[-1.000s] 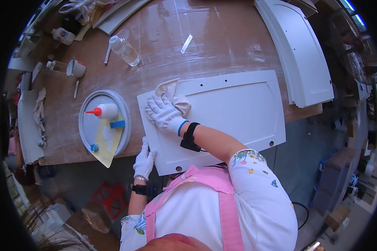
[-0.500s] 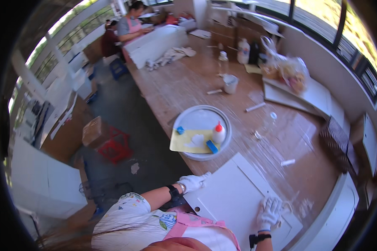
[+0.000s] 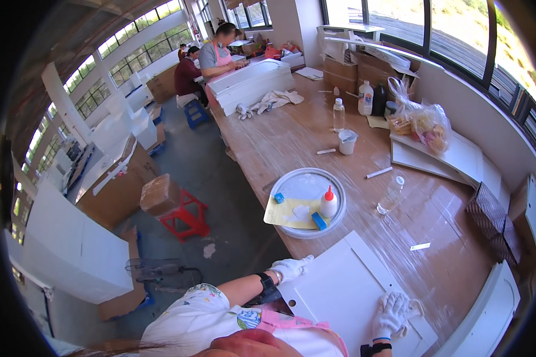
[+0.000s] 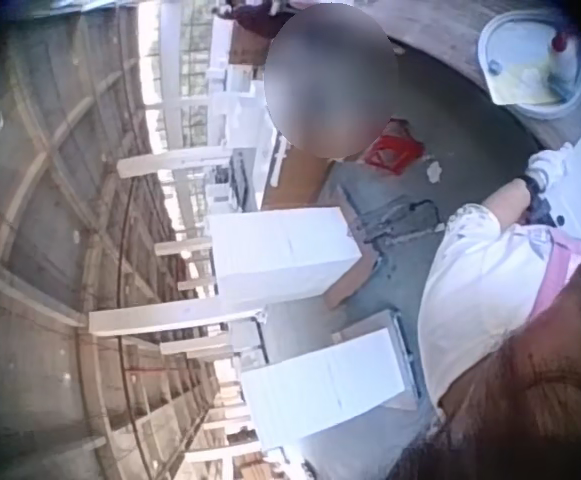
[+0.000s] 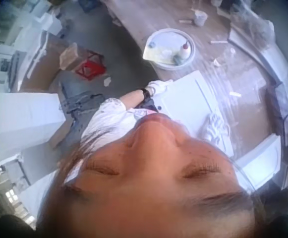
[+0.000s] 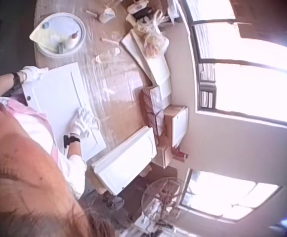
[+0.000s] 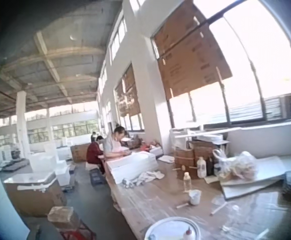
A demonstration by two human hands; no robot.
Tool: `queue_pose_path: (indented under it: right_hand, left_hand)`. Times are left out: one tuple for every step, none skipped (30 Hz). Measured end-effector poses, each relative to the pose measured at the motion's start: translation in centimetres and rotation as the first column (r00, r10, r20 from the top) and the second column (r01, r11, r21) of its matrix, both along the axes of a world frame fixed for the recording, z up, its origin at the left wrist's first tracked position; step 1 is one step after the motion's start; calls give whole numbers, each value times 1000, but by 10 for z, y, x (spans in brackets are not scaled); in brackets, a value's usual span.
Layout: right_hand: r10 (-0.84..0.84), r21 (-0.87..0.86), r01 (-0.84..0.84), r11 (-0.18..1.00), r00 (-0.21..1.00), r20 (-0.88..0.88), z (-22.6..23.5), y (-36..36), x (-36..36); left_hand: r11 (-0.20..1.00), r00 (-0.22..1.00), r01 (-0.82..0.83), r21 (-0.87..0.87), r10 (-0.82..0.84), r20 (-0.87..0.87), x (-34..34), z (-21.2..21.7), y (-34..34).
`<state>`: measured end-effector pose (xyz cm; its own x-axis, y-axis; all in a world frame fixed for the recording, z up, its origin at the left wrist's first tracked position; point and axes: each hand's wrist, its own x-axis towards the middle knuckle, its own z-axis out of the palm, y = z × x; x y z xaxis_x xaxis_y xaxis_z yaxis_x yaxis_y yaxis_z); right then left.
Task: Cleaning and inspecting a white cabinet door panel using a cloth, scraper block, and cleaning solution.
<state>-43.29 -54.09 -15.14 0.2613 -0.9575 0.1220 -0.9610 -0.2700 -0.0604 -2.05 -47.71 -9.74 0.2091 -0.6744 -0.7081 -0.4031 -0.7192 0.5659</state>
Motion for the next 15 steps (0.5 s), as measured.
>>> queue_pose_path:
  right_hand:
    - [12, -8, -12, 1000, 1000, 17, 4, -1, 5]
    - [24, -17, -23, 1000, 999, 34, 5, 0, 7]
    - [18, -14, -18, 1000, 999, 32, 1, 2, 4]
    - [27, -53, -25, 998, 999, 19, -3, 0, 4]
    - [34, -92, -33, 995, 999, 7, -6, 0, 3]
    - [29, -91, -29, 995, 1000, 7, -8, 1, 1]
    - [42, -123, -43, 992, 999, -7, -6, 3, 1]
    - [54, -154, -57, 986, 998, -21, -5, 4, 1]
    - [50, -152, -53, 987, 999, -21, -6, 4, 0]
    - [68, -153, -68, 986, 998, -6, -8, 3, -2]
    - [86, -154, -84, 985, 996, 9, -10, 3, -3]
    - [88, -150, -86, 985, 996, 7, -6, 3, 0]
    - [67, -119, -65, 991, 998, 16, -1, 2, 4]
    - [47, -88, -45, 995, 999, 24, 2, 3, 5]
    - [46, -85, -44, 995, 999, 22, 0, 3, 3]
  left_hand:
    - [996, 999, -42, 83, 44, -31, 0, 10, 1]
    - [996, 999, -37, 87, 40, -33, 0, 5, 3]
    - [997, 999, 9, 73, -6, -44, 3, -3, 3]
    - [997, 997, 55, 58, -52, -52, 6, -7, 1]
    - [997, 997, 59, 59, -56, -51, 8, -11, 2]
    - [994, 995, 100, 33, -99, -15, 9, -16, 3]
    - [990, 990, 141, 10, -141, 22, 9, -19, 4]
    - [983, 982, 182, -11, -181, 59, 9, -23, 6]
    - [974, 971, 224, -31, -220, 96, 9, -27, 7]
    - [963, 957, 266, -50, -258, 134, 10, -31, 8]
    - [962, 956, 270, -48, -261, 133, 11, -35, 8]
    - [976, 974, 201, -86, -190, 126, 11, -40, 11]
    - [983, 986, 137, -125, -122, 116, 11, -42, 12]
    - [983, 986, 138, -122, -125, 113, 11, -43, 11]
    - [975, 975, 203, -95, -192, 112, 13, -44, 10]
